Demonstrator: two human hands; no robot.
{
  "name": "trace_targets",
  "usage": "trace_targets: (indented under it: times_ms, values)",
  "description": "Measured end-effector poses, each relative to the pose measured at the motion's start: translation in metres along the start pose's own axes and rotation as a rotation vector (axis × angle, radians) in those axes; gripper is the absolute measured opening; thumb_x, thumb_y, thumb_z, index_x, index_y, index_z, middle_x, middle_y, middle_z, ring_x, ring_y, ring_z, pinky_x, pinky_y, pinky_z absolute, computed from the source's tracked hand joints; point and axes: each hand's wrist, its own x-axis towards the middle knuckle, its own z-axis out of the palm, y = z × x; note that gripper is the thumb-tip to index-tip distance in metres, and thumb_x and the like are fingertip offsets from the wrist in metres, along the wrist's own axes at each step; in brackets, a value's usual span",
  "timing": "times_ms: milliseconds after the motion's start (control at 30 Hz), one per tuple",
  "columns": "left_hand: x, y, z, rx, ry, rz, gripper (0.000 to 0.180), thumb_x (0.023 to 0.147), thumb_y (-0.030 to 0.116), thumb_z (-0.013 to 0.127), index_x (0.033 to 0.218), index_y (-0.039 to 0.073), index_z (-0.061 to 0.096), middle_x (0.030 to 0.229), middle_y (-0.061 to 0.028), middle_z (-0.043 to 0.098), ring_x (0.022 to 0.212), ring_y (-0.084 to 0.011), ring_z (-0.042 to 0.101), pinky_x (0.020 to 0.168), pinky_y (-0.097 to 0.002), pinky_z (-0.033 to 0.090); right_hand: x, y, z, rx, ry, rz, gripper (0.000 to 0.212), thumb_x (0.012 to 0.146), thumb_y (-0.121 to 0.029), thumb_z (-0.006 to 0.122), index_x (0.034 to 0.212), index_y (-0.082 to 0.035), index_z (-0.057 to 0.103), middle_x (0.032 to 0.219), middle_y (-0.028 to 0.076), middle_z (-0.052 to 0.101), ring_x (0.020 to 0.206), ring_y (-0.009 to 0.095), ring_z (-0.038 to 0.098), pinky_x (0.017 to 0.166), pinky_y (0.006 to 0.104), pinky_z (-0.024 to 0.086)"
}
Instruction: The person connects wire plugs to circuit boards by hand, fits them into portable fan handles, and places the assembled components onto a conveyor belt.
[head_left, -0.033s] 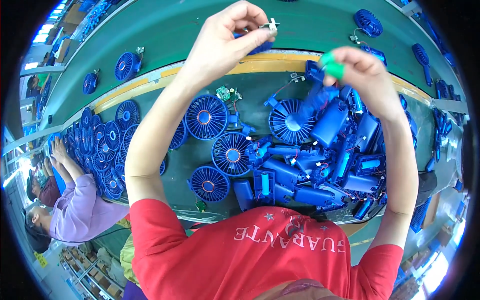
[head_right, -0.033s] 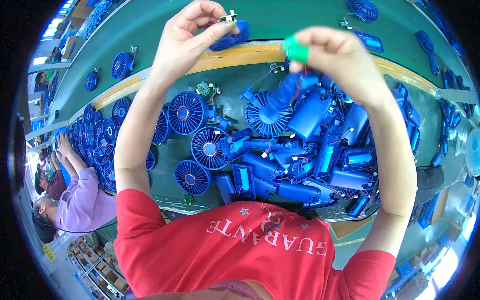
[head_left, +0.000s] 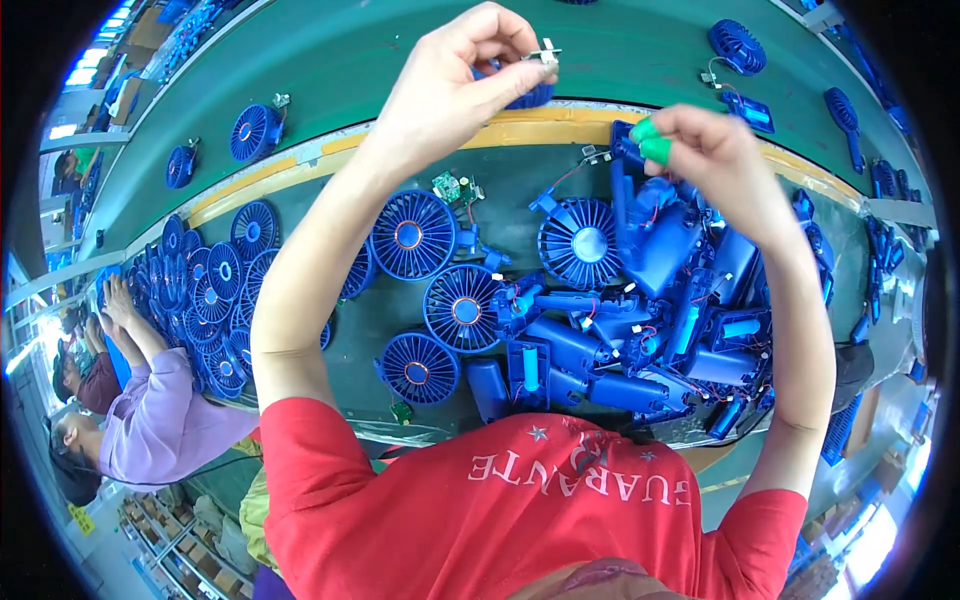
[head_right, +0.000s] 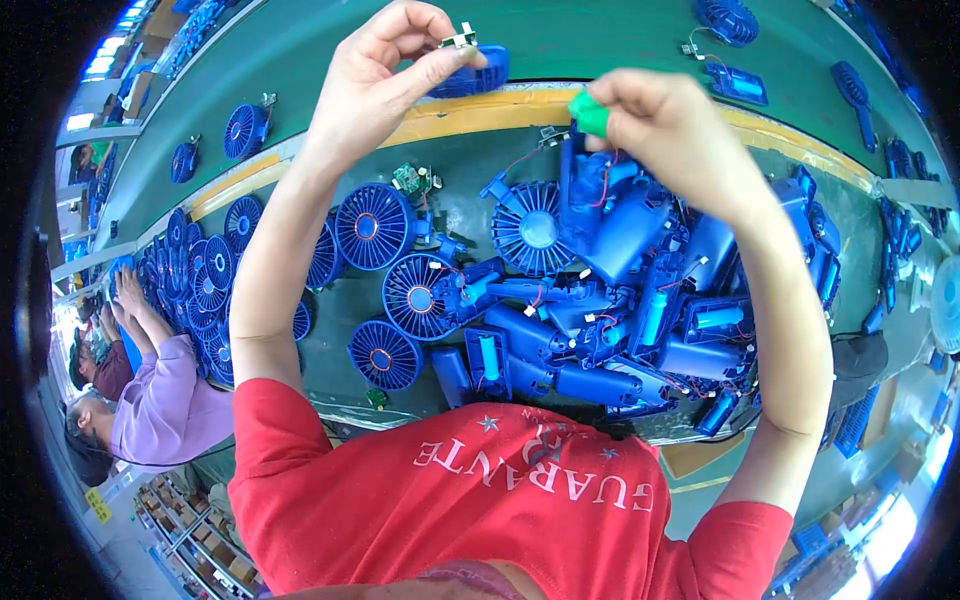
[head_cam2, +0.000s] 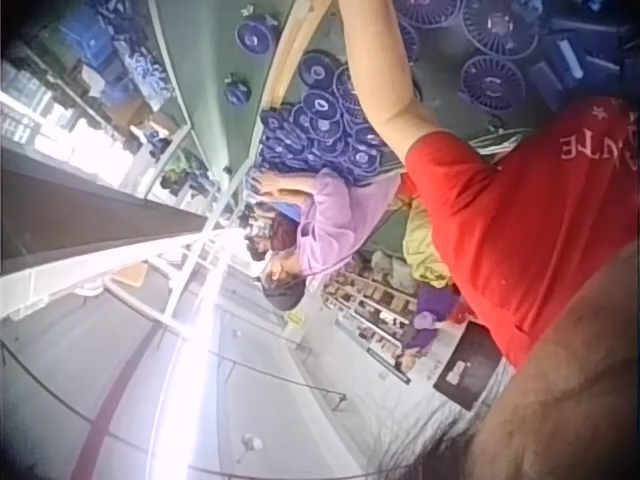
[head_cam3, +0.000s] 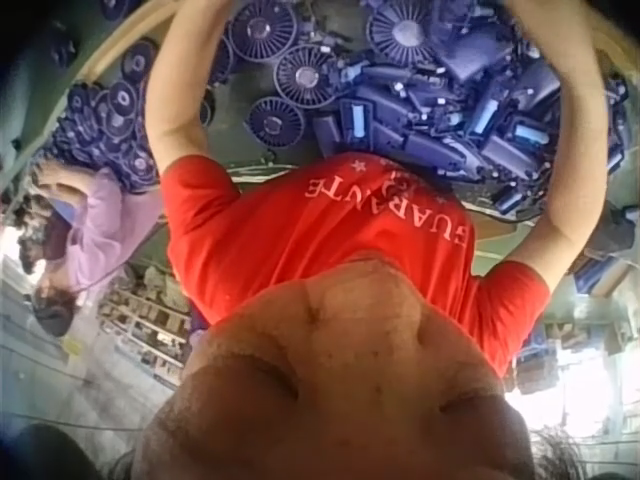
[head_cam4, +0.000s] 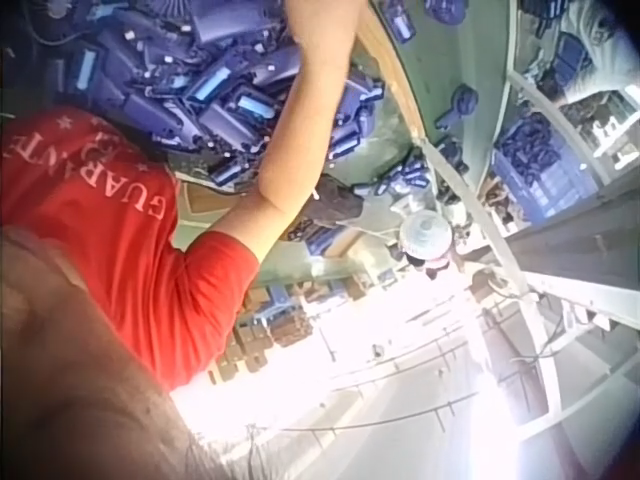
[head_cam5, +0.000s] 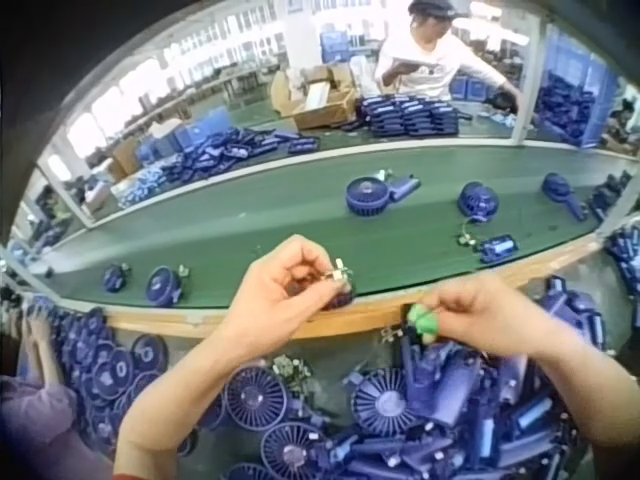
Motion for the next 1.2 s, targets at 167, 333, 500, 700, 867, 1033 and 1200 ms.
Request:
trace_targets:
  times_ms: [167, 333, 500, 700, 867, 1033, 1200]
  values:
    - [0.006, -0.010, 0.007, 0.148, -0.029, 0.096, 0.019, 0.114, 0.009, 0.086, 0.123, 0.003, 0.071, 0.109, -0.0014, 0.080, 0.093, -0.0030, 0.068, 0.082, -0.0232, 0.056, -0.007, 0.006, -0.011, -0.087, 0.235, -0.065, 0.029, 0.117, -0.010, 0.076, 0.145, 0.000, 0.080, 0.109, 0.010, 0.087, 0.101, 0.013, 0.081, 0.093, 0.0333, 0.066]
    - [0.004, -0.010, 0.024, -0.054, -0.148, 0.046, 0.025, 0.115, -0.005, 0.081, 0.128, 0.006, 0.062, 0.138, -0.0155, 0.081, 0.123, -0.0141, 0.079, 0.109, -0.0307, 0.066, -0.009, 0.004, -0.015, 0.408, 0.086, -0.192, 0.038, 0.121, -0.017, 0.079, 0.155, 0.001, 0.078, 0.129, 0.012, 0.089, 0.110, 0.016, 0.081, 0.110, 0.0333, 0.065]
    - [0.003, 0.002, 0.036, -0.355, -0.257, 0.009, 0.029, 0.115, -0.006, 0.080, 0.136, 0.005, 0.062, 0.141, -0.0155, 0.082, 0.125, -0.0137, 0.077, 0.108, -0.0311, 0.067, -0.011, 0.013, -0.016, 0.515, 0.025, -0.189, 0.039, 0.120, -0.020, 0.081, 0.153, 0.001, 0.079, 0.129, 0.013, 0.089, 0.117, 0.018, 0.083, 0.111, 0.0338, 0.064]
    - [-0.009, 0.000, 0.049, 0.094, -0.247, 0.056, 0.050, 0.108, 0.006, 0.094, 0.148, 0.004, 0.064, 0.122, -0.0031, 0.077, 0.111, -0.0083, 0.074, 0.094, -0.0276, 0.062, -0.009, 0.005, -0.007, 0.362, 0.167, -0.182, 0.031, 0.120, -0.014, 0.080, 0.147, 0.000, 0.082, 0.125, 0.007, 0.088, 0.107, 0.015, 0.080, 0.100, 0.0337, 0.065]
    - [-0.008, 0.000, 0.052, 0.304, -0.285, 0.122, 0.028, 0.108, 0.015, 0.095, 0.129, 0.003, 0.080, 0.111, -0.0007, 0.073, 0.095, -0.0085, 0.068, 0.084, -0.0291, 0.059, -0.008, 0.018, -0.004, -0.471, 0.273, -0.164, 0.031, 0.113, -0.003, 0.077, 0.144, 0.001, 0.079, 0.118, 0.012, 0.088, 0.105, 0.017, 0.081, 0.092, 0.0364, 0.064]
    - [-0.012, -0.005, 0.057, 0.314, -0.294, 0.110, 0.025, 0.107, 0.021, 0.096, 0.120, 0.004, 0.083, 0.105, 0.0000, 0.070, 0.091, -0.0096, 0.066, 0.081, -0.0299, 0.056, -0.015, 0.007, -0.009, -0.332, 0.275, -0.025, 0.030, 0.112, -0.002, 0.074, 0.141, 0.002, 0.080, 0.117, 0.011, 0.087, 0.101, 0.015, 0.076, 0.093, 0.0343, 0.062]
    - [-0.015, -0.023, 0.093, 0.416, -0.207, 0.368, 0.042, 0.102, 0.041, 0.101, 0.114, 0.006, 0.081, 0.101, -0.0086, 0.069, 0.091, -0.0284, 0.072, 0.080, -0.0430, 0.058, -0.014, -0.002, 0.000, -0.189, 0.235, -0.021, 0.031, 0.114, -0.003, 0.073, 0.143, 0.003, 0.079, 0.116, 0.006, 0.086, 0.102, 0.010, 0.073, 0.092, 0.0323, 0.062]
